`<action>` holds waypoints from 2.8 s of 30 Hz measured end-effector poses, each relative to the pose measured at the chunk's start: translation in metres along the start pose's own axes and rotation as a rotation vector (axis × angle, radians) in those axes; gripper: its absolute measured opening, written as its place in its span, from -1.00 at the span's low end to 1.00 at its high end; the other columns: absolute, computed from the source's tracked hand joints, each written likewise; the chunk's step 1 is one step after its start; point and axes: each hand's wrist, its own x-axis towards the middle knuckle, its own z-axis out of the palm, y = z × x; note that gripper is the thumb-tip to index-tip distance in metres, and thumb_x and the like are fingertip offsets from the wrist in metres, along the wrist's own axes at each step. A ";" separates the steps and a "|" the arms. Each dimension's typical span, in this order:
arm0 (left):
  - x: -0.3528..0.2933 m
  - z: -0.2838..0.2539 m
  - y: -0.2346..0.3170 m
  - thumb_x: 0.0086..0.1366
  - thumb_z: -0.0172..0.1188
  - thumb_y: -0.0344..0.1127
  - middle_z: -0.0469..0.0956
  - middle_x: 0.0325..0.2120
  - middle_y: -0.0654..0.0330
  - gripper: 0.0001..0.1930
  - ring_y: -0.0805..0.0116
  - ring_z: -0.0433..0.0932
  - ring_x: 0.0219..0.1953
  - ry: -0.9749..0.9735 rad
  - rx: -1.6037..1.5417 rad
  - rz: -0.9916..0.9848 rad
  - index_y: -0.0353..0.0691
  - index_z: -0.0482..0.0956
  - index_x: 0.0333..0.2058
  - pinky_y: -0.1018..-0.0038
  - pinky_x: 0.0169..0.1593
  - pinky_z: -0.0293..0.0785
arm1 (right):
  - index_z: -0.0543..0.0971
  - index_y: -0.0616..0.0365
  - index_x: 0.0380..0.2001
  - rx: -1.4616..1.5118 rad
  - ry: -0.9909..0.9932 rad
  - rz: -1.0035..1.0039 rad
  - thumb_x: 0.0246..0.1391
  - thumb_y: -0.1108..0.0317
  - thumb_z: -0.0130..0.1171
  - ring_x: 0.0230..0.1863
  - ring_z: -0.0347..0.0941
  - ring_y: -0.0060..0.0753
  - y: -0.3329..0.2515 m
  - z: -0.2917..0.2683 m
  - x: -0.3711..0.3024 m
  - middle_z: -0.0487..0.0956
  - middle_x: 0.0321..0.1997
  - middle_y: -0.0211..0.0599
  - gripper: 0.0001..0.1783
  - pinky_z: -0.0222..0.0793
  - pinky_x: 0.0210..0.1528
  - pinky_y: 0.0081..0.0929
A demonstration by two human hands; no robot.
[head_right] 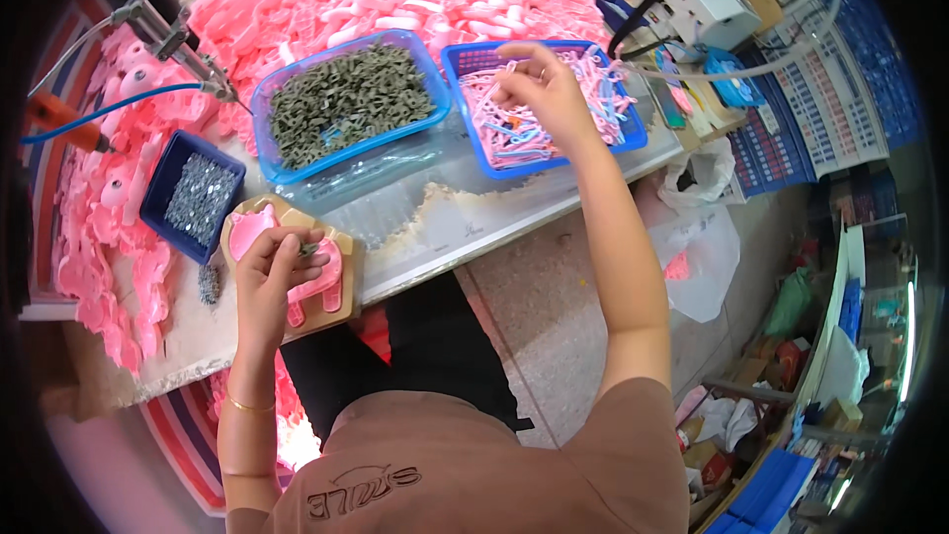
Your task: Assembling small plastic toy pigs by gluing components and fastening screws at a factory workstation.
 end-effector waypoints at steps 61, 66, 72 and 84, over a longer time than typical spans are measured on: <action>-0.043 -0.073 -0.012 0.22 0.22 -0.46 0.63 -0.30 0.12 -0.85 0.10 0.57 -0.12 0.233 0.861 0.645 -0.27 0.64 -0.22 0.30 -0.06 0.50 | 0.64 0.07 -0.55 -0.896 -0.765 -0.479 -0.19 0.24 0.33 -0.34 0.54 -0.08 -0.025 0.243 -0.071 0.56 -0.47 -0.24 -0.84 0.42 -0.33 -0.13; -0.046 -0.071 -0.020 0.18 0.26 -0.36 0.51 0.02 0.15 -0.72 0.11 0.43 0.12 0.081 1.122 0.707 -0.17 0.59 -0.10 0.20 0.16 0.39 | 0.65 0.07 -0.56 -0.988 -0.834 -0.495 -0.19 0.28 0.31 -0.34 0.54 -0.04 -0.033 0.249 -0.066 0.57 -0.51 -0.20 -0.88 0.42 -0.32 -0.10; -0.044 -0.069 -0.025 0.22 0.22 -0.18 0.44 0.10 0.22 -0.64 0.13 0.31 0.24 -0.025 1.304 0.682 -0.10 0.55 -0.02 0.14 0.35 0.15 | 0.65 0.03 -0.32 -0.900 -0.795 -0.488 -0.12 0.32 0.27 -0.32 0.55 -0.06 -0.027 0.233 -0.075 0.59 -0.42 -0.20 -0.78 0.44 -0.31 -0.12; -0.046 -0.066 -0.028 0.21 0.22 -0.24 0.41 0.14 0.19 -0.62 0.05 0.26 0.26 -0.027 1.289 0.622 -0.11 0.52 0.02 0.07 0.35 0.13 | 0.60 0.08 -0.40 -0.812 -0.523 -0.458 -0.02 0.25 0.29 -0.47 0.56 -0.14 -0.009 0.199 -0.099 0.60 -0.48 -0.26 -0.84 0.44 -0.43 -0.24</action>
